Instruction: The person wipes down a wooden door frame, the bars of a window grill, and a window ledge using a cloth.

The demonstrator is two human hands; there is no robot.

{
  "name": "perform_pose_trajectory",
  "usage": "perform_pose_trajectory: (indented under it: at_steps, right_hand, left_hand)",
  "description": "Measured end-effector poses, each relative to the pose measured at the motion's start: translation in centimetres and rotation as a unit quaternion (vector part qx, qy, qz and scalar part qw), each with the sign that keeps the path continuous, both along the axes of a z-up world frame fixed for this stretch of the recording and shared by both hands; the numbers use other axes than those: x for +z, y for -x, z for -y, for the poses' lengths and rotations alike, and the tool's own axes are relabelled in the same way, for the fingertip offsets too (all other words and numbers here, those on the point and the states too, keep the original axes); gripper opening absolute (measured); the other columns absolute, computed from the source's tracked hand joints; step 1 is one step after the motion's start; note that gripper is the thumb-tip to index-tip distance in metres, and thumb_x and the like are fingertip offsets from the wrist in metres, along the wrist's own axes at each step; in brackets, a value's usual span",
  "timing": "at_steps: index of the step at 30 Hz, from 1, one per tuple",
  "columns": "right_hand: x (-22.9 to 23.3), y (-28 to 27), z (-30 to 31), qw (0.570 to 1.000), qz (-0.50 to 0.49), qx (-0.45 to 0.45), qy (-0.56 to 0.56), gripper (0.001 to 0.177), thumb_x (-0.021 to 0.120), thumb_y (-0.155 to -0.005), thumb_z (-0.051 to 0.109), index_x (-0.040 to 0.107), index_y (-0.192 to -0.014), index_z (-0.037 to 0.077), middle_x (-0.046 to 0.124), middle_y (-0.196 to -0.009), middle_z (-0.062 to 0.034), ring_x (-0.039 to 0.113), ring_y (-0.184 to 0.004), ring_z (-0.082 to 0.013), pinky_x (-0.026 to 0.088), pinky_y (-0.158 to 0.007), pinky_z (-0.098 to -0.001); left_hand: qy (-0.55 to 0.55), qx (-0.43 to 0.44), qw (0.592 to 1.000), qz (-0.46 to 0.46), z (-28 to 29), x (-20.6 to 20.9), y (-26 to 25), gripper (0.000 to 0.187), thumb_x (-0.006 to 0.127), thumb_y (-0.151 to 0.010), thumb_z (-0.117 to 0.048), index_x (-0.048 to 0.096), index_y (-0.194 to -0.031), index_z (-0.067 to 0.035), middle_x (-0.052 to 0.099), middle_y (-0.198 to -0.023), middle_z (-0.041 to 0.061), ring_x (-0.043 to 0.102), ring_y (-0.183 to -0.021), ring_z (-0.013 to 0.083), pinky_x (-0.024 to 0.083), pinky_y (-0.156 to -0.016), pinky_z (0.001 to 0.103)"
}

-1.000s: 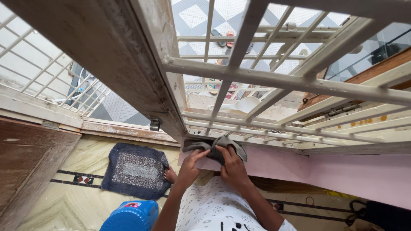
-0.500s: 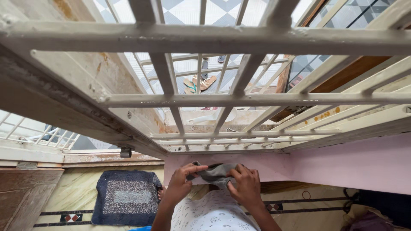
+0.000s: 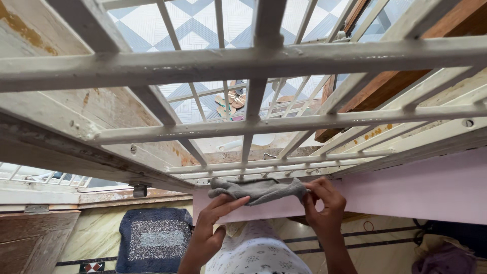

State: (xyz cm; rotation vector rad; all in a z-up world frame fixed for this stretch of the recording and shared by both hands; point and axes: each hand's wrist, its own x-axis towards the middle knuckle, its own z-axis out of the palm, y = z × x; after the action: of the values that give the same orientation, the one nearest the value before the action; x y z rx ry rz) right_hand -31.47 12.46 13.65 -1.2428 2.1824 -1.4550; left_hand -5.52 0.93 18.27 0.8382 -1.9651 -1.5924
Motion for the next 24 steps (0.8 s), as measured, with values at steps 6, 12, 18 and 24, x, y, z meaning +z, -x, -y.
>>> perform_pose_trajectory:
  at_steps: [6,12,18,24]
  right_hand:
    - [3.4,-0.8,-0.5,0.983,-0.024,0.01,0.183,0.025,0.074,-0.084,0.0,0.076,-0.109,0.002,0.068,-0.101,-0.0098,0.066,-0.093,-0.0148,0.053,-0.077,-0.0245]
    - [4.6,-1.1,-0.6,0.967,-0.039,-0.019,0.251,0.026,0.079,-0.082,0.003,0.075,-0.108,0.003,0.072,-0.11,-0.012,0.071,-0.1,-0.0189,0.058,-0.079,-0.0253]
    - [4.2,-1.8,3.2,0.954,-0.21,0.016,0.216,0.025,0.073,-0.084,-0.002,0.077,-0.108,0.002,0.073,-0.12,-0.0139,0.07,-0.121,-0.0294,0.05,-0.115,-0.043]
    - [5.7,-3.0,2.4,0.96,-0.24,0.044,0.139,0.045,0.058,-0.08,-0.011,0.069,-0.123,-0.004,0.068,-0.131,-0.0217,0.061,-0.133,-0.0354,0.037,-0.123,-0.0496]
  left_hand:
    - [0.097,-0.012,0.995,0.006,-0.7,2.7,1.5,0.09,0.047,-0.054,0.012,0.064,-0.141,-0.009,0.067,-0.122,0.018,0.059,-0.124,0.0342,0.026,-0.12,0.041]
    - [0.207,-0.054,0.977,0.001,-1.3,4.5,2.7,0.093,0.047,-0.061,0.012,0.045,-0.152,-0.001,0.057,-0.147,0.025,0.039,-0.149,0.042,0.003,-0.127,0.054]
    - [0.322,-0.049,0.945,0.03,-0.6,2.9,6.0,0.093,0.047,-0.064,0.011,0.035,-0.157,0.002,0.052,-0.152,0.027,0.039,-0.149,0.0411,0.002,-0.125,0.057]
    - [0.254,-0.104,0.96,0.061,-2.3,2.8,7.0,0.096,0.047,-0.064,0.01,0.029,-0.158,0.004,0.049,-0.149,0.031,0.041,-0.143,0.0438,0.012,-0.123,0.059]
